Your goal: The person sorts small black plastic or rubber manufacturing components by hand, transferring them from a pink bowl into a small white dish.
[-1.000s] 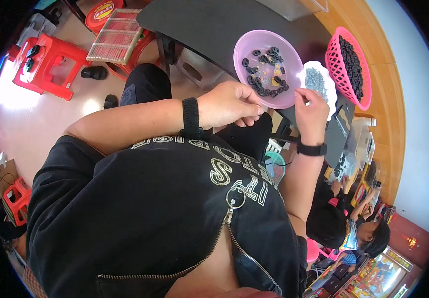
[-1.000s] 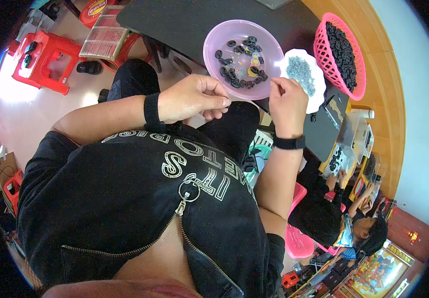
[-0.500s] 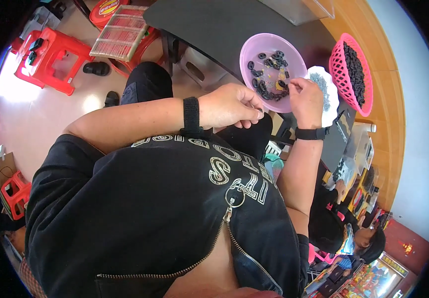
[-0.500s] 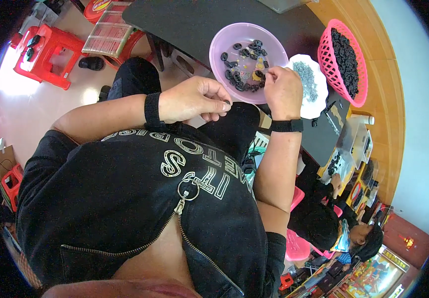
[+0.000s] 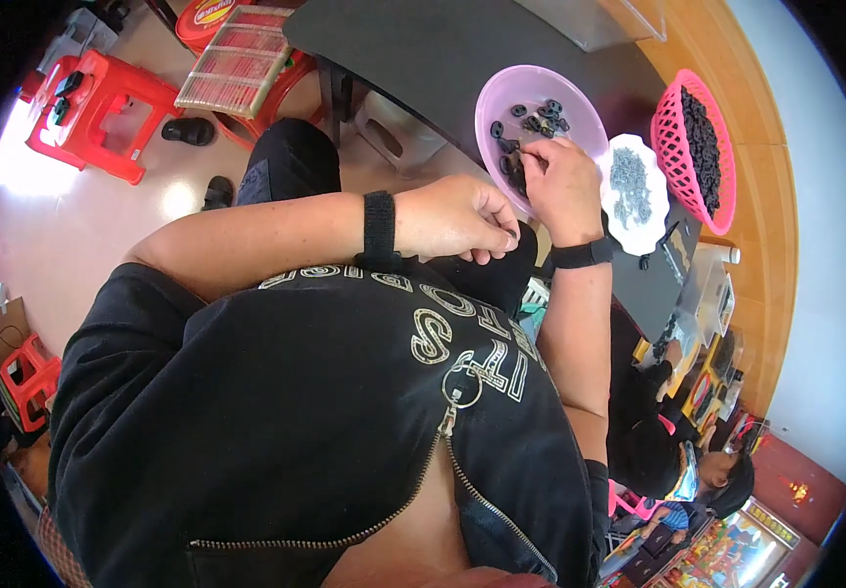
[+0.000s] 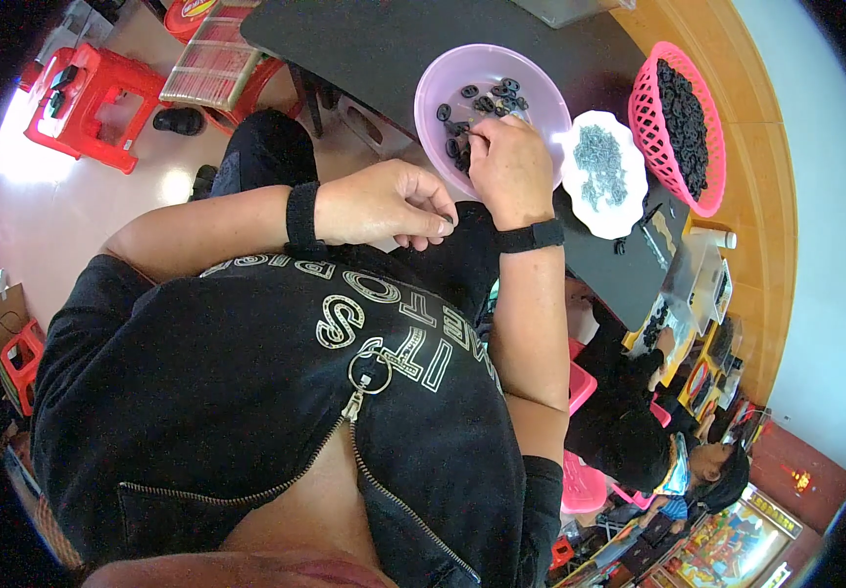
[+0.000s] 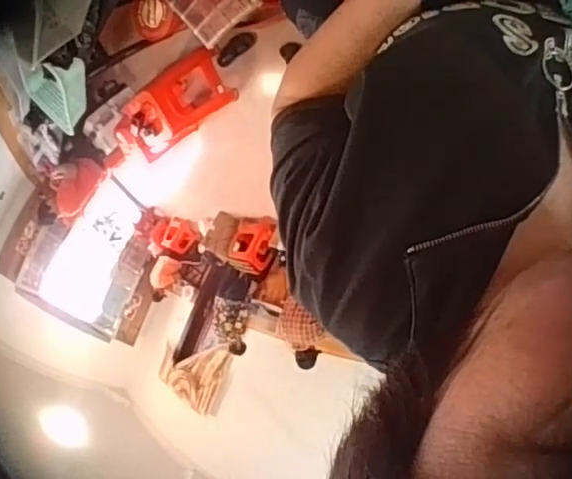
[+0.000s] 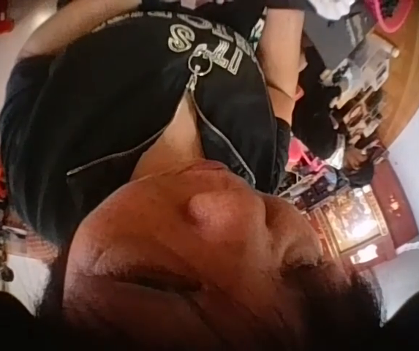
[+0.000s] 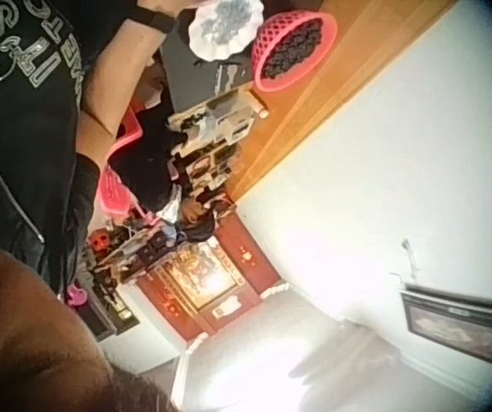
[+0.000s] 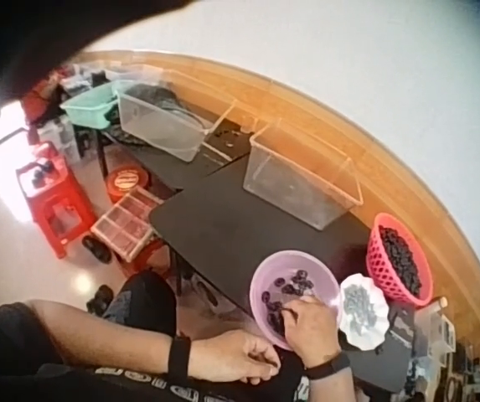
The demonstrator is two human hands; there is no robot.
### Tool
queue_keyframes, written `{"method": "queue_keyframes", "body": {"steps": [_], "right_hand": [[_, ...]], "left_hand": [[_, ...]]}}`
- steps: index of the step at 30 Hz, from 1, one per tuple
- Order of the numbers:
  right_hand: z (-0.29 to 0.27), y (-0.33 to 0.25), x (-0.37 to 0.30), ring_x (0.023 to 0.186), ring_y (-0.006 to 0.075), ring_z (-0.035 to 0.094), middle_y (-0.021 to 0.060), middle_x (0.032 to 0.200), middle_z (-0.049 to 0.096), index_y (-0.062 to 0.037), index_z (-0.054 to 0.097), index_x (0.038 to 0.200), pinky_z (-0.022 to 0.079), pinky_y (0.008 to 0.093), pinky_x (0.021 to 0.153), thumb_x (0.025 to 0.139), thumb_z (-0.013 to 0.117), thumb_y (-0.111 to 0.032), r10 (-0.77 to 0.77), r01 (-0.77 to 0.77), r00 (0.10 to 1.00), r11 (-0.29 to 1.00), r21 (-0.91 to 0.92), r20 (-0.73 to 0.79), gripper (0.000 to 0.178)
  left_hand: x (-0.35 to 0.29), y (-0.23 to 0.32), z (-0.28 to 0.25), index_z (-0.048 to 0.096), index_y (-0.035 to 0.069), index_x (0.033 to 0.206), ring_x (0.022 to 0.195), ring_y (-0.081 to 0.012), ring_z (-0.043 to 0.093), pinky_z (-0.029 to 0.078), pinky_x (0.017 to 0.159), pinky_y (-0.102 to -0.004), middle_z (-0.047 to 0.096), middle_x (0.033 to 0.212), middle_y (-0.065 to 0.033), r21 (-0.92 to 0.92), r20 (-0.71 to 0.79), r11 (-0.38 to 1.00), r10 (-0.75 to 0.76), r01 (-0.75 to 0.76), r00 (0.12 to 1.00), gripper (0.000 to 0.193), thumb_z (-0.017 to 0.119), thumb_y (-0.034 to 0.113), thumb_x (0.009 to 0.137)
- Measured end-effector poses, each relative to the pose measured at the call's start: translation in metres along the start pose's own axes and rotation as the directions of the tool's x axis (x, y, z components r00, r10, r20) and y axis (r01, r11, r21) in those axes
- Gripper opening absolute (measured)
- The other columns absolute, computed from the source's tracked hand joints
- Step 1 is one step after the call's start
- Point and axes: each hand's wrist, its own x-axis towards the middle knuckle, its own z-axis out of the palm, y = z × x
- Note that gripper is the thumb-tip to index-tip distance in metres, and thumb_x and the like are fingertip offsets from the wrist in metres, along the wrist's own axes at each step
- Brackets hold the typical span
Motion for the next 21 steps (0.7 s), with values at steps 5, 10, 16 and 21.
{"method": "queue_keyframes", "body": {"steps": [5, 10, 16, 21], "right_hand": [[0.004, 0.000, 0.001, 0.075, 0.0328, 0.058, 0.0143, 0.076, 0.060, -0.0048, 0.064, 0.076, 0.047, 0.0412, 0.067, 0.075, 0.060, -0.013, 0.010, -0.009, 0.999, 1.000, 0.004, -0.041, 0.009], [0.004, 0.003, 0.001, 0.074, 0.0333, 0.058, 0.0139, 0.076, 0.060, -0.0041, 0.063, 0.074, 0.047, 0.0411, 0.066, 0.075, 0.060, -0.011, 0.022, -0.021, 0.999, 0.999, 0.032, -0.025, 0.008], [-0.009, 0.001, -0.013, 0.065, 0.0240, 0.062, 0.0128, 0.071, 0.063, -0.0015, 0.062, 0.077, 0.048, 0.0318, 0.061, 0.076, 0.060, -0.006, 0.247, -0.194, 0.966, 0.888, 0.417, -0.078, 0.005], [-0.022, 0.015, -0.012, 0.065, 0.0209, 0.063, 0.0127, 0.073, 0.064, -0.0005, 0.063, 0.081, 0.049, 0.0296, 0.062, 0.077, 0.061, -0.007, 0.284, -0.239, 0.953, 0.919, 0.315, -0.106, 0.008]], "left_hand": [[0.000, -0.002, -0.002, 0.060, 0.004, 0.092, 0.066, -0.0070, 0.057, 0.046, 0.060, -0.0205, 0.061, 0.077, 0.0000, -0.038, -0.007, 0.999, 0.023, -0.023, 1.000, 0.015, 0.061, 0.016, 0.084], [0.001, -0.003, -0.003, 0.059, 0.003, 0.093, 0.065, -0.0069, 0.056, 0.046, 0.059, -0.0199, 0.060, 0.077, -0.0001, -0.075, -0.077, 0.996, 0.038, -0.044, 0.996, 0.013, 0.060, 0.013, 0.084], [0.003, -0.003, -0.006, 0.059, 0.003, 0.093, 0.066, -0.0064, 0.055, 0.046, 0.059, -0.0201, 0.060, 0.077, -0.0004, -0.143, -0.184, 0.982, 0.099, -0.126, 0.978, 0.011, 0.060, 0.010, 0.084], [0.003, -0.003, -0.003, 0.059, 0.003, 0.093, 0.066, -0.0061, 0.055, 0.046, 0.059, -0.0200, 0.060, 0.077, 0.0004, -0.118, -0.170, 0.987, 0.084, -0.105, 0.982, 0.012, 0.060, 0.010, 0.084]]}}
